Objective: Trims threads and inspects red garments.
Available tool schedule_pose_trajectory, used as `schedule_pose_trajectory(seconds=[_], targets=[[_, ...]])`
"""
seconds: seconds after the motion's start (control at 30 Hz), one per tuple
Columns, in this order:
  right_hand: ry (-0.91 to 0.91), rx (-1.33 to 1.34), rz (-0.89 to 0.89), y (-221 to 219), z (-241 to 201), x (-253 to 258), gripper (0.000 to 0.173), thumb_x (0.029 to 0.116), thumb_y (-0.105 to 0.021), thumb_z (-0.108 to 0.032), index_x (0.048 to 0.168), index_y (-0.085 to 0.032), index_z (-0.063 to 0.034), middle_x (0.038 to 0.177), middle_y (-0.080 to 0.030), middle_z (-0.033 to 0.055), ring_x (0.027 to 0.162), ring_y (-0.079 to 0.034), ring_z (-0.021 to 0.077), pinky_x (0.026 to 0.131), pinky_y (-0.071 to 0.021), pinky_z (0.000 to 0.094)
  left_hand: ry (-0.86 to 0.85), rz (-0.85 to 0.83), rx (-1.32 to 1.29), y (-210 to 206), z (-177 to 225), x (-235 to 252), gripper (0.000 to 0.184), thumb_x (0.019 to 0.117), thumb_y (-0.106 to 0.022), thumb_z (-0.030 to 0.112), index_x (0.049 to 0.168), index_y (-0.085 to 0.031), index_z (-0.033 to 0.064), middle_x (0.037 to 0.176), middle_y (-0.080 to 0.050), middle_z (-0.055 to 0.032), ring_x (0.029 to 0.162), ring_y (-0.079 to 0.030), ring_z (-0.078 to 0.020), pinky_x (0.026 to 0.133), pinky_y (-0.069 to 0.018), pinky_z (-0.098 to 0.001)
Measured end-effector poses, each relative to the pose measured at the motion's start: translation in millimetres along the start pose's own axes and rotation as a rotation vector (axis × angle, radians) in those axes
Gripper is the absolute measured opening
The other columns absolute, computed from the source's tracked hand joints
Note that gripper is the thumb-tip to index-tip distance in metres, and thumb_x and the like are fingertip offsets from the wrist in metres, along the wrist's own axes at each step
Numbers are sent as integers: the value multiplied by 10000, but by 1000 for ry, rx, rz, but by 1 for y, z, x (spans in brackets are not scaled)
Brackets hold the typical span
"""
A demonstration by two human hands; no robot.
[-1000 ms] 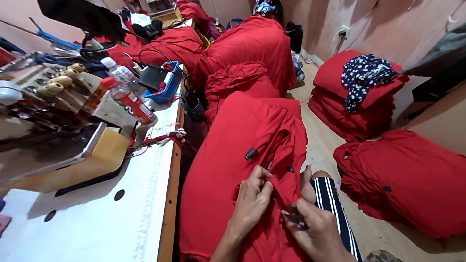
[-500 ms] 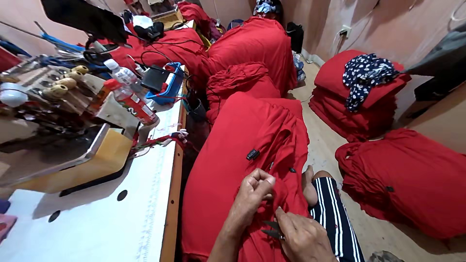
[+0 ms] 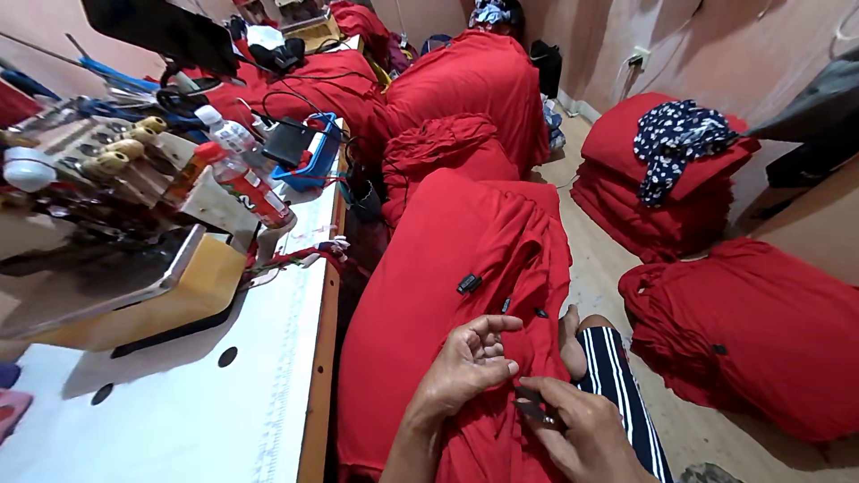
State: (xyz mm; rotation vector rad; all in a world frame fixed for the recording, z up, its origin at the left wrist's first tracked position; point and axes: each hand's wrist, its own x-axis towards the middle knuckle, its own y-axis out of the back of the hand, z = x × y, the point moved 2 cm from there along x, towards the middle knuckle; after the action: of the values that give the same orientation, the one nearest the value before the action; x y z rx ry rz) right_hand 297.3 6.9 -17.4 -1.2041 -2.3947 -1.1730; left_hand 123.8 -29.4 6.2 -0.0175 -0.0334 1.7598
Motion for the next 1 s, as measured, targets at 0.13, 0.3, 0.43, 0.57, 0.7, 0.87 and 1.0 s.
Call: schedule_pose_trajectory(seconds=[0.13, 0.3, 0.43, 0.57, 0.7, 0.87, 1.0], targets=[[-85, 120, 104, 6, 12, 2, 193, 897, -651, -148, 1027, -734, -32, 794, -702, 49, 617, -600, 71, 560, -502, 219, 4, -22, 9, 0, 0, 0, 508, 783, -633, -106, 1284, -566, -57, 905, -616, 77, 740, -595, 23, 678, -536, -154], [-143, 138, 233, 7, 19, 10, 140, 883, -648, -114, 947, -717, -9, 782, -689, 37, 648, -574, -26, 602, -462, 106, 21, -28, -3, 0, 0, 0, 516, 780, -624, -99, 1291, -557, -61, 913, -646, 84, 748, -613, 20, 674, -542, -164], [21, 93, 248, -3, 18, 12, 264, 910, -677, -122, 1122, -737, 24, 921, -751, 104, 769, -672, 61, 737, -535, 156, 34, -47, -32, 0, 1, -1, 508, 792, -610, -125, 1294, -549, -73, 968, -676, 53, 787, -638, 8, 714, -562, -175], [119, 6, 253, -14, 26, 14, 197, 930, -639, -110, 1037, -749, 15, 838, -740, 103, 719, -694, 134, 679, -559, 224, 67, -57, -42, 0, -1, -1, 498, 808, -613, -138, 1297, -545, -75, 1013, -713, 13, 862, -689, -33, 769, -593, -218], [174, -102, 262, -11, 20, 19, 107, 902, -618, -78, 906, -704, -15, 758, -708, 80, 660, -675, 139, 606, -543, 239, 72, -51, -35, -2, 0, 0, 495, 799, -610, -130, 1287, -558, -64, 977, -700, 42, 811, -671, -10, 726, -580, -193], [-27, 109, 110, -8, 20, 19, 155, 965, -551, -102, 979, -668, -1, 745, -642, 53, 622, -597, 82, 569, -496, 225, 13, -48, -46, -2, -3, 0, 467, 809, -602, -130, 1273, -582, -77, 1006, -687, 38, 783, -633, 15, 702, -551, -165], [-194, 513, 5, 0, 24, 20, 168, 1009, -505, -114, 951, -631, -20, 778, -567, -71, 690, -512, -94, 640, -431, 83, -2, -41, -63, -2, -2, -1, 467, 802, -589, -139, 1266, -589, -86, 981, -694, 48, 750, -616, 24, 674, -534, -155]])
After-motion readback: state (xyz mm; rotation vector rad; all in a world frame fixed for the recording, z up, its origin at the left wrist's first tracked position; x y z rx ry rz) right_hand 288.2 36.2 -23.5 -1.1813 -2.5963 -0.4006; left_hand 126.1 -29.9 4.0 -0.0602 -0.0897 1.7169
